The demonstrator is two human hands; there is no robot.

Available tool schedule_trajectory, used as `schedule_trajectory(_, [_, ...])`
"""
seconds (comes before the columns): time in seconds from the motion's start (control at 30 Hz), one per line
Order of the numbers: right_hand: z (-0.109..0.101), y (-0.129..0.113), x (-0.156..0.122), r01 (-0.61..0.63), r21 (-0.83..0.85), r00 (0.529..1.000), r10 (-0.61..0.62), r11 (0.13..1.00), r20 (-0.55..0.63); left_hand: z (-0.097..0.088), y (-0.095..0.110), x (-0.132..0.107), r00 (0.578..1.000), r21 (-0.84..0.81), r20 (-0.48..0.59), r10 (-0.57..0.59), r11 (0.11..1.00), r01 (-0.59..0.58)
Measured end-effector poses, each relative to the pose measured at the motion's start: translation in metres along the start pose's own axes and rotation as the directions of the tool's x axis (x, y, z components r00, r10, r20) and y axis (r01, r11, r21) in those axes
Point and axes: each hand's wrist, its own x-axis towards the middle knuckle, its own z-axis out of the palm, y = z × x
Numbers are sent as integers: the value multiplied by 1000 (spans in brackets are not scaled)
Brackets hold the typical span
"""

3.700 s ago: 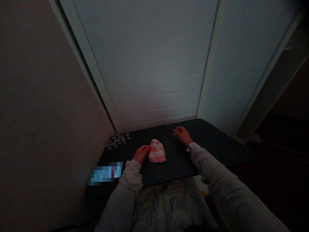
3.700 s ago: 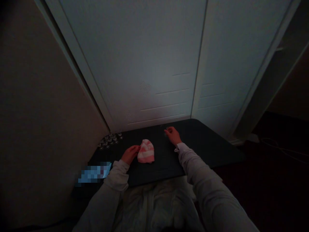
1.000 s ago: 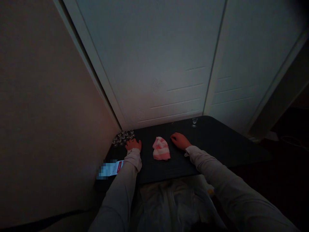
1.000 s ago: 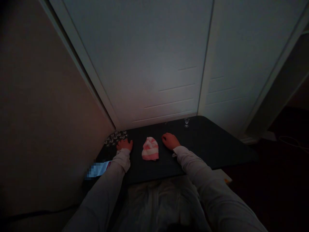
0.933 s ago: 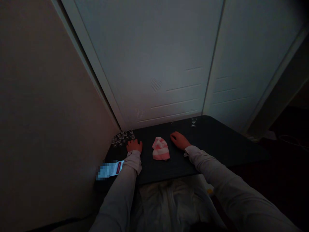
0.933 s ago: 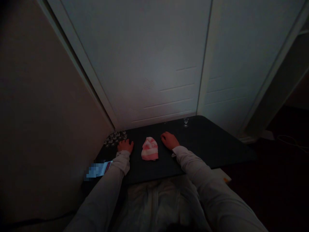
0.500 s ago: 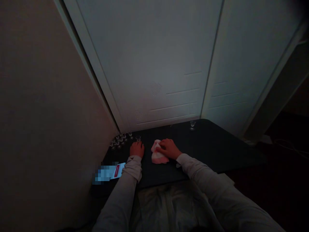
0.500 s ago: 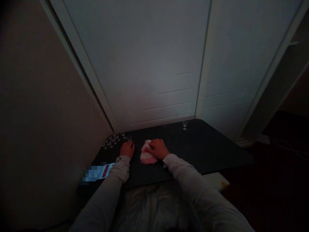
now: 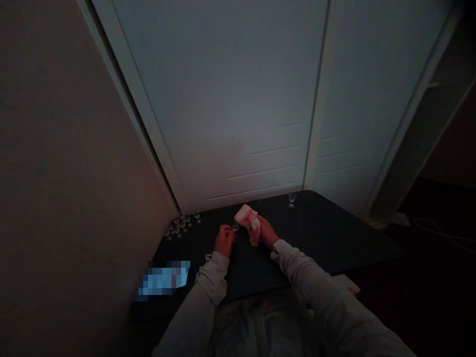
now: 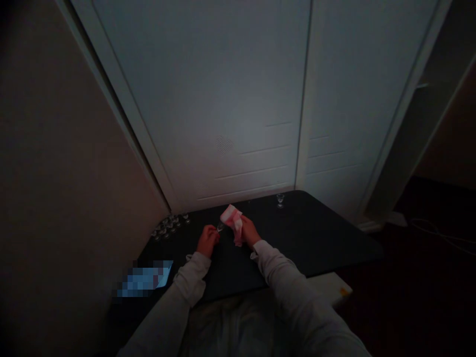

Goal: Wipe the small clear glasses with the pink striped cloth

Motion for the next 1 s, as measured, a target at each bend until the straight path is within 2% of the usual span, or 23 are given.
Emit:
schedule_trajectory(0.1, [16,7,3,8,-50,1000,-7,999,23,9,2,3,997,-123,41,-70,990,74])
schedule_trajectory(0.2, [27,11,5,75,-222,996,-61,972,67,8,3,6,986,-225,48,-157,960,164])
schedule_trajectory(0.33, [29,10,3,176,-360,982,-138,916,129,2,2,9,966,-413,95,-241,873,259])
schedule_trajectory(0.5, [28,11,0,151,-443,988,-130,884,77,-2,4,9,954,-597,81,-289,752,279])
schedule_trajectory(0.7, [25,11,-2,114,-459,992,-124,881,9,-6,4,5,946,-632,119,-301,712,306])
schedule_trajectory(0.87, [20,7,-6,134,-452,991,-132,882,36,-9,1,5,939,-610,191,-285,715,341])
schedule_trajectory(1.0, [19,8,-7,150,-432,988,-116,889,104,-9,0,5,942,-548,185,-279,767,334])
